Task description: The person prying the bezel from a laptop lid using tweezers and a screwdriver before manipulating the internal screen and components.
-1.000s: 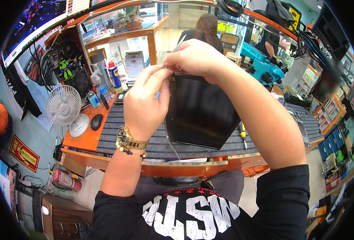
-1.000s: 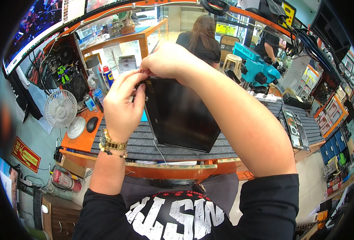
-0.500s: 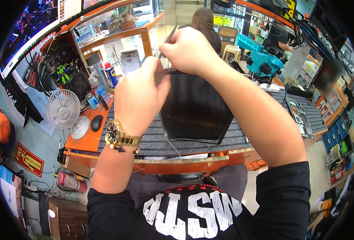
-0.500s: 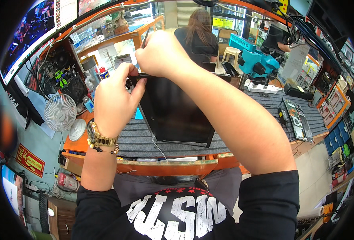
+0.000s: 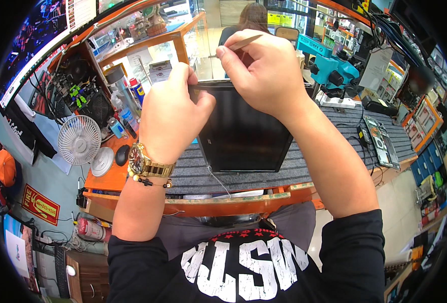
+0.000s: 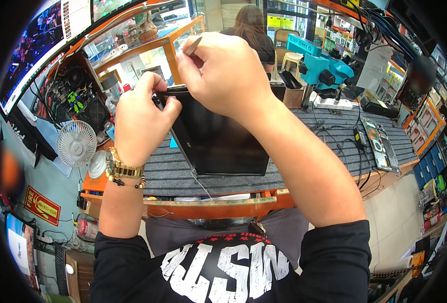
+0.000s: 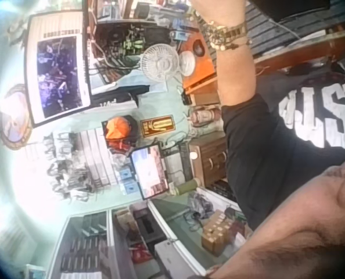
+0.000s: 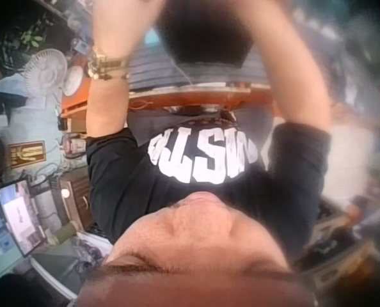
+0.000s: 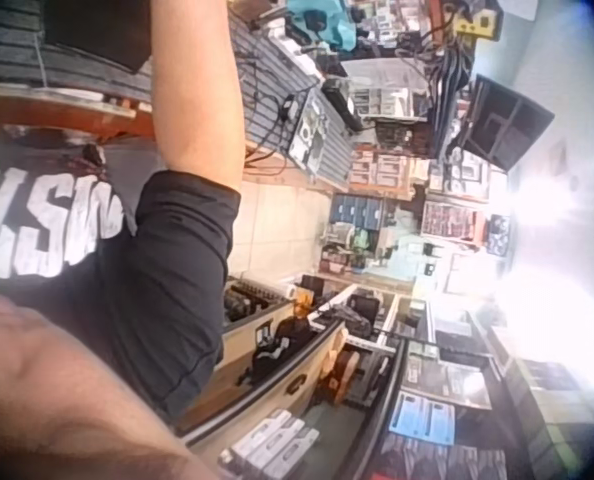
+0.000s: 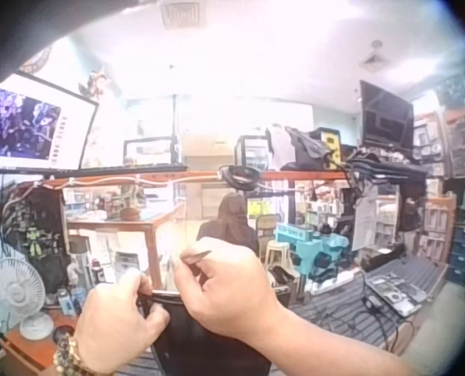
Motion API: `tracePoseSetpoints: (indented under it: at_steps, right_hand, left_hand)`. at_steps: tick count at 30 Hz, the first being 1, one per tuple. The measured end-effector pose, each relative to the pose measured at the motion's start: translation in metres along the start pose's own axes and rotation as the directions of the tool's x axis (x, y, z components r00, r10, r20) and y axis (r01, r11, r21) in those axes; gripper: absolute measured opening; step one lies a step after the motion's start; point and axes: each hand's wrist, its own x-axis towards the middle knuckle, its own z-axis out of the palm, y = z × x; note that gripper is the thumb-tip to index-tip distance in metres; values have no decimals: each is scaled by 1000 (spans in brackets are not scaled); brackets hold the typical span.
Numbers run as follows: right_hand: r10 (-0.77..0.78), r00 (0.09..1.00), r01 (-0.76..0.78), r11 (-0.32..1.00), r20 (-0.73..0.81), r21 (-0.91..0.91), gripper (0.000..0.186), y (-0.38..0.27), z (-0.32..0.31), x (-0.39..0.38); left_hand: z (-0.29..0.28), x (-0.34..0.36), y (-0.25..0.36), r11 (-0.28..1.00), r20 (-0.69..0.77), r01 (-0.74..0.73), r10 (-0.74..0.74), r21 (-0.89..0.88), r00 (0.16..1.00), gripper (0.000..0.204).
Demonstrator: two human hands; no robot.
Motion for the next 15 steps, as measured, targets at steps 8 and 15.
tracePoseSetpoints:
  at_steps: [8, 15]
  right_hand:
    - [-15, 983, 52, 979, 184, -197, 14, -9, -8, -7]
    - [-114, 974, 155, 965, 195, -211, 15, -10, -13, -9]
  left_hand:
    - [-12, 9, -4, 998, 109, -62, 61, 10, 992, 23]
    - [-18, 12, -12, 992, 162, -100, 110, -71, 981, 19]
